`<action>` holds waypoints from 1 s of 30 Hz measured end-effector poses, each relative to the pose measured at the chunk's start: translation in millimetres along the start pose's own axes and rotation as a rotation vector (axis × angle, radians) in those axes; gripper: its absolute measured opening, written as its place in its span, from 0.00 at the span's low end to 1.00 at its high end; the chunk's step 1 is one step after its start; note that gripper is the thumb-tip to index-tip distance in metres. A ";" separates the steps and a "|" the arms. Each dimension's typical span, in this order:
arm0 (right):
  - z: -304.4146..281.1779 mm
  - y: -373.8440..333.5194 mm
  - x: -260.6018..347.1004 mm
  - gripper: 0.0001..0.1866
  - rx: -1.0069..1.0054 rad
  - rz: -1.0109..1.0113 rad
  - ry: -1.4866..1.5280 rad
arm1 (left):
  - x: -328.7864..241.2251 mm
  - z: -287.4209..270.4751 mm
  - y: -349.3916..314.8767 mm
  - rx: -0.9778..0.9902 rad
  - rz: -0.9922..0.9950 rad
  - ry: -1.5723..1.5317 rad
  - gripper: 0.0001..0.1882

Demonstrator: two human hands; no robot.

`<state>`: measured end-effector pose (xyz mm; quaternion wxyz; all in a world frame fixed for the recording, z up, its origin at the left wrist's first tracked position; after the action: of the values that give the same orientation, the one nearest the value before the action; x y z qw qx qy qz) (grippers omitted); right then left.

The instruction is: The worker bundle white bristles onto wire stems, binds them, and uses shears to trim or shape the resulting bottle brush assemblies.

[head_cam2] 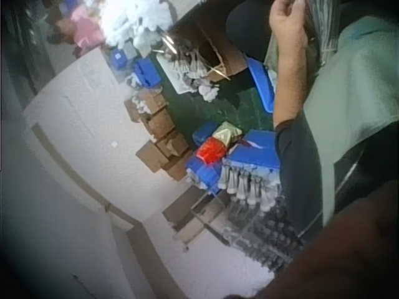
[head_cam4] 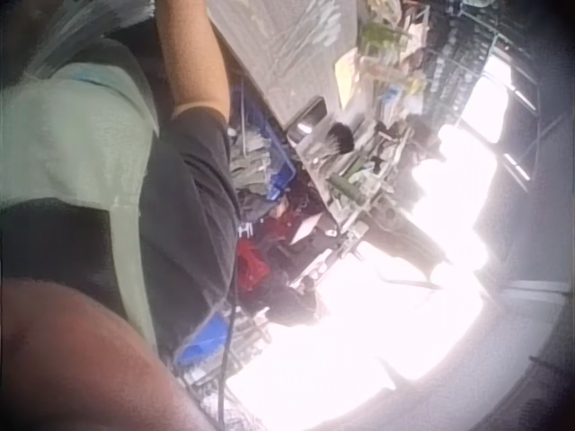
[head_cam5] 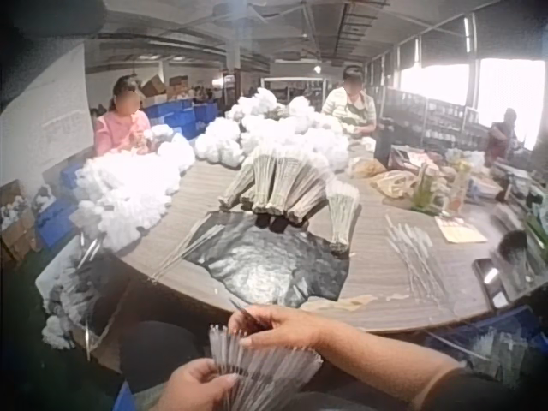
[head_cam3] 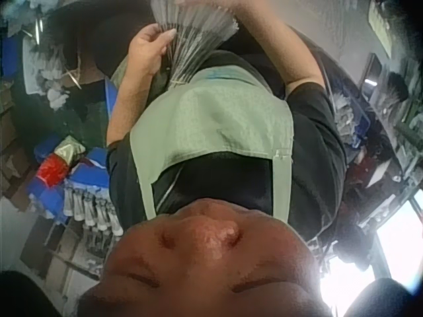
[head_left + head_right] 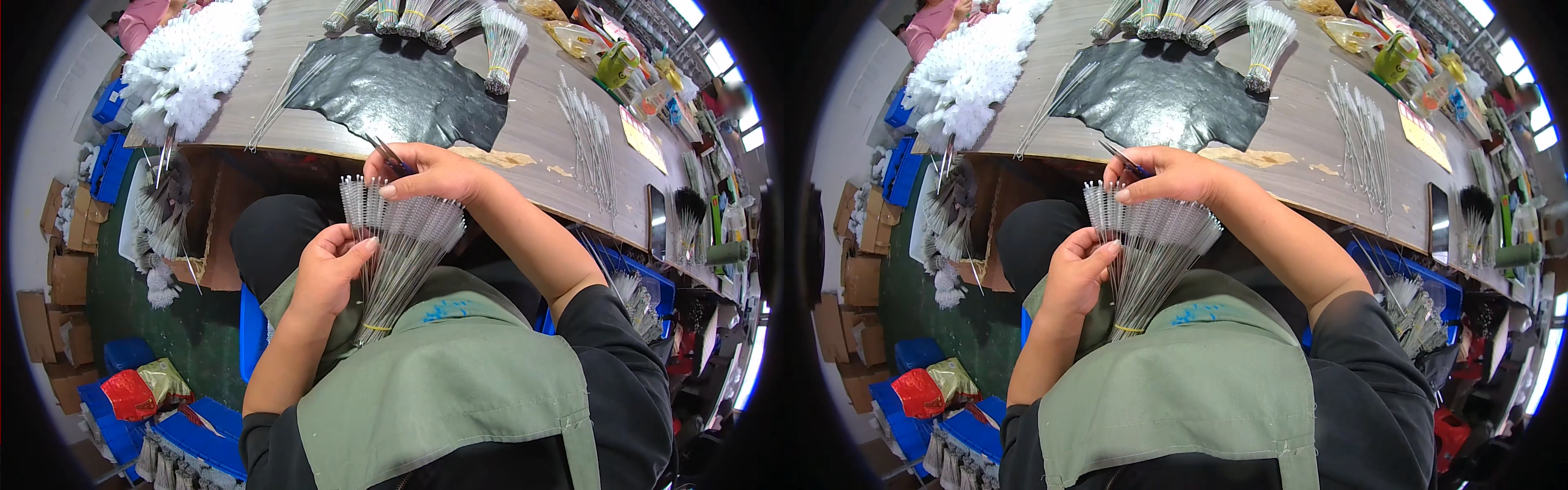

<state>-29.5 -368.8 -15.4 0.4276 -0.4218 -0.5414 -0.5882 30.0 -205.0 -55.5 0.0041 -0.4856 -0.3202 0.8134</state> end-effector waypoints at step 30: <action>0.1 -6.4 -0.1 0.13 -0.036 0.003 0.075 | 5.4 -0.5 -4.5 0.027 -0.024 -0.042 0.13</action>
<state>-35.6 -368.4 -17.2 0.4410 -0.4079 -0.5138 -0.6126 26.2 -199.4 -57.5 0.0136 -0.4645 -0.3149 0.8276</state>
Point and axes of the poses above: each hand's wrist, its own y-axis towards the middle knuckle, its own z-axis out of the palm, x = y × z, the point moved 6 cm from there along y, towards the middle knuckle, and after that the axes turned 14 degrees about -z, right-handed, at the moved point
